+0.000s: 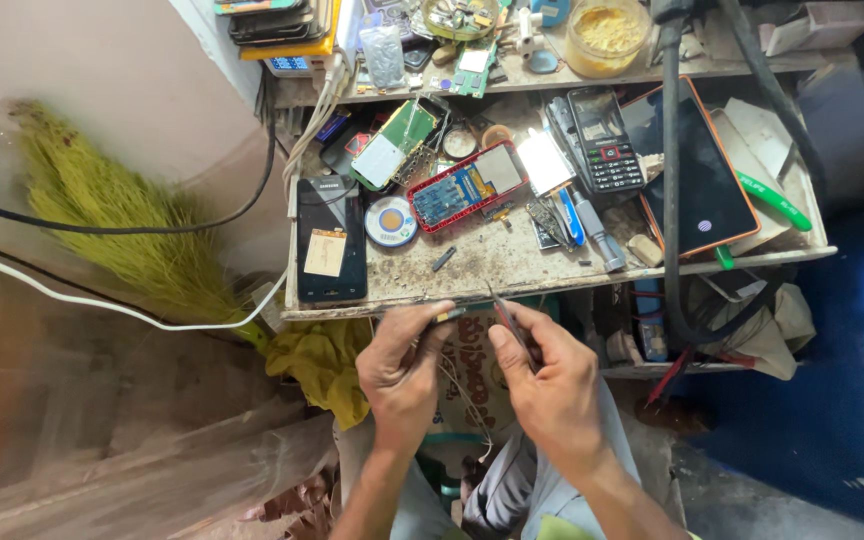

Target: The person solders wires onto a small electronic component while holding it with tweezers and moves small parts on a cluttered workbench.

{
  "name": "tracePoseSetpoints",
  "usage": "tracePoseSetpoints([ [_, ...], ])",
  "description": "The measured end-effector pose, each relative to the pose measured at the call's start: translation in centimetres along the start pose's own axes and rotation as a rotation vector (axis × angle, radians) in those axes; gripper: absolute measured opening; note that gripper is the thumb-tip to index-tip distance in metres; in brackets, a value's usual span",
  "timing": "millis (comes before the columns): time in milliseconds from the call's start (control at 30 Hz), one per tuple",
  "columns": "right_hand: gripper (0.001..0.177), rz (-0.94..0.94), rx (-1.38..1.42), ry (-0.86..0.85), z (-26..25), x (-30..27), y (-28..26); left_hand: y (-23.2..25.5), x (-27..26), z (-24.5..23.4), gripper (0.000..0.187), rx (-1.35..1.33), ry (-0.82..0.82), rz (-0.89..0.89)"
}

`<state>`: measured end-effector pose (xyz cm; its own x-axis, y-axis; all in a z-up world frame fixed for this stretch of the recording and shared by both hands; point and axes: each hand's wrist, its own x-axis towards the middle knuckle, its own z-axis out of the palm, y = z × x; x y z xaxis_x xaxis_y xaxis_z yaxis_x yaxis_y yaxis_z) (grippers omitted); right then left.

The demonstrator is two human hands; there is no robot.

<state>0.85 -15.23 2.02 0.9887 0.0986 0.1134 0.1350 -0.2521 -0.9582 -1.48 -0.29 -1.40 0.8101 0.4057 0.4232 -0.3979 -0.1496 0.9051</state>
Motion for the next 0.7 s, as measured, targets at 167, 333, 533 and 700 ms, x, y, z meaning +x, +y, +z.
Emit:
tracePoseSetpoints([
  [167,0.026,0.269,0.372,-0.221,-1.1,0.4,1.0,-0.4,-2.4,0.7,0.030,-0.341,-0.005,-0.253],
  [333,0.027,0.291,0.467,-0.239,-1.3,0.1,1.0,-0.3,-3.1,0.9,0.028,-0.362,-0.005,-0.298],
  [533,0.028,0.289,0.437,-0.232,-1.5,-0.2,0.5,0.4,-3.3,0.6,0.028,-0.371,-0.017,-0.298],
  [700,0.027,0.255,0.523,-0.252,-1.6,-0.6,0.4,1.4,-3.5,0.3,0.028,-0.381,-0.034,-0.262],
])
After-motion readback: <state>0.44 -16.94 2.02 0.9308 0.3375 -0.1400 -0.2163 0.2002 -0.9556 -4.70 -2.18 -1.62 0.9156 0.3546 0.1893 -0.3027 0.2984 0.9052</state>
